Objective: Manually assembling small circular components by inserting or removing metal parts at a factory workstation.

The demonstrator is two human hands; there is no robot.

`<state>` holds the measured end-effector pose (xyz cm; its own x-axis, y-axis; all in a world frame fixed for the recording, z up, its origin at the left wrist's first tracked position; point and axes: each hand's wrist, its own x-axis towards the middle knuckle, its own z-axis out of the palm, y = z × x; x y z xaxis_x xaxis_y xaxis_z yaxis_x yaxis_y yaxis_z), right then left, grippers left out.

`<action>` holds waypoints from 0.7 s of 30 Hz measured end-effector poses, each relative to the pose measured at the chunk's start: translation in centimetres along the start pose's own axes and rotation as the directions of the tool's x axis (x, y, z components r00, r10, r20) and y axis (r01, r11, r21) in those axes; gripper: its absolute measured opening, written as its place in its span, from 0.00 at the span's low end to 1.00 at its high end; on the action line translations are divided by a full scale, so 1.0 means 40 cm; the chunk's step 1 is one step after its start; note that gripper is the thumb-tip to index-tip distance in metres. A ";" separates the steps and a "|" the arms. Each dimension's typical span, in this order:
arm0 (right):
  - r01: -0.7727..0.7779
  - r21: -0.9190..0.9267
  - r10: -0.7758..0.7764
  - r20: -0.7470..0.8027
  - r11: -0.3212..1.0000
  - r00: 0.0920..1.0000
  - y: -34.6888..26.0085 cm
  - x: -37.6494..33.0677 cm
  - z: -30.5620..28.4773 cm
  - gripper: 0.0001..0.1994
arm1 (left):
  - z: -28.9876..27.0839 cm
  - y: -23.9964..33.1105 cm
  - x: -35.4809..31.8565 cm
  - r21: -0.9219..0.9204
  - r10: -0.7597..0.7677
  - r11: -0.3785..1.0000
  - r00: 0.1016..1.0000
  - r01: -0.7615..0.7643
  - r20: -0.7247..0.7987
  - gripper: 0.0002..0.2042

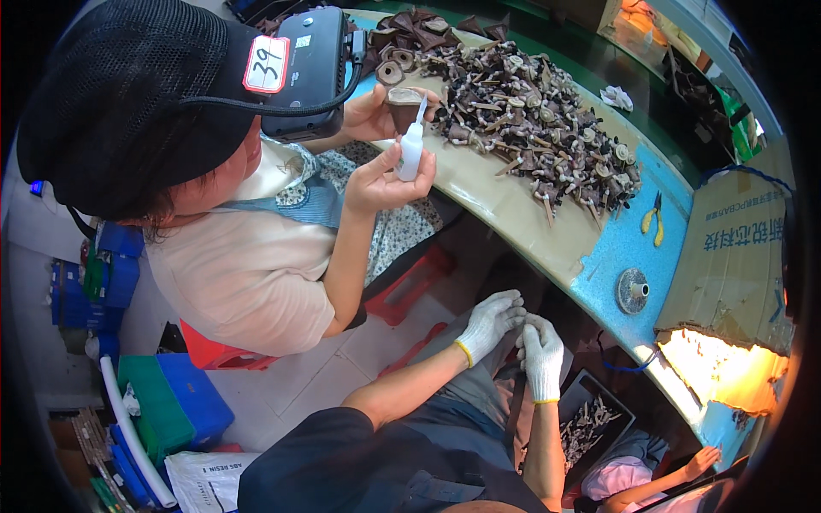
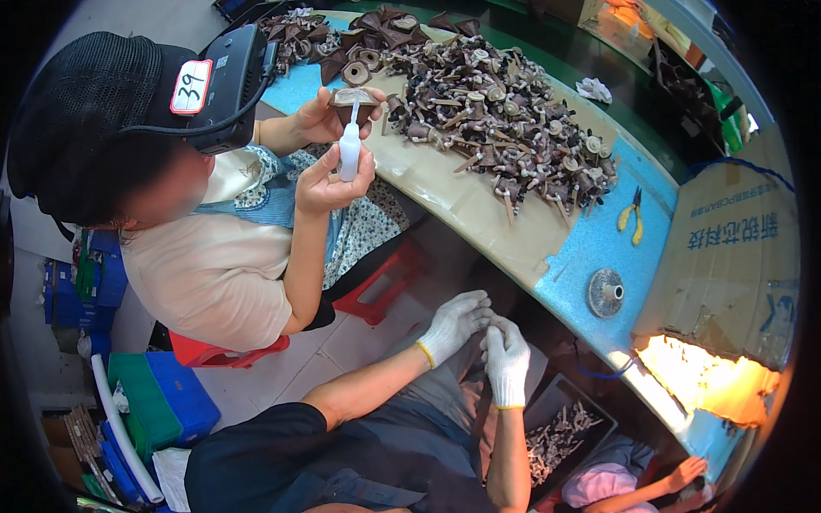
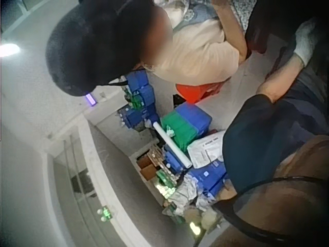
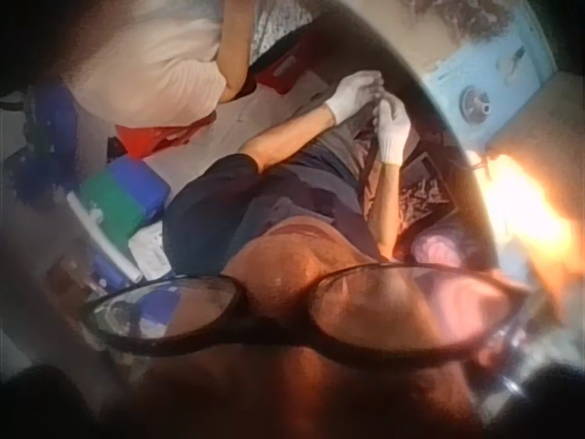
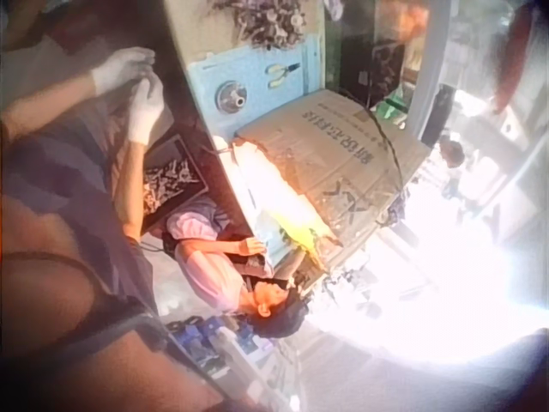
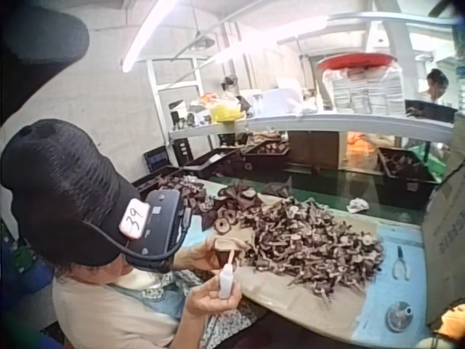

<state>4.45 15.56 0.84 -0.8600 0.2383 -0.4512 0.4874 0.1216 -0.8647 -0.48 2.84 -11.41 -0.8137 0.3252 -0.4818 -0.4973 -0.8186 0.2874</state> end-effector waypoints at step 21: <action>-0.040 0.017 0.040 0.017 0.999 0.999 0.006 -0.011 -0.008 0.14 | 0.004 0.008 0.001 0.008 -0.019 1.000 0.999 0.019 0.027 0.15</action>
<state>5.00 15.80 0.88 -0.8424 0.2262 -0.4891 0.5189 0.0959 -0.8494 -0.73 2.66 -11.20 -0.8117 0.3535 -0.4650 -0.5153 -0.8082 0.2852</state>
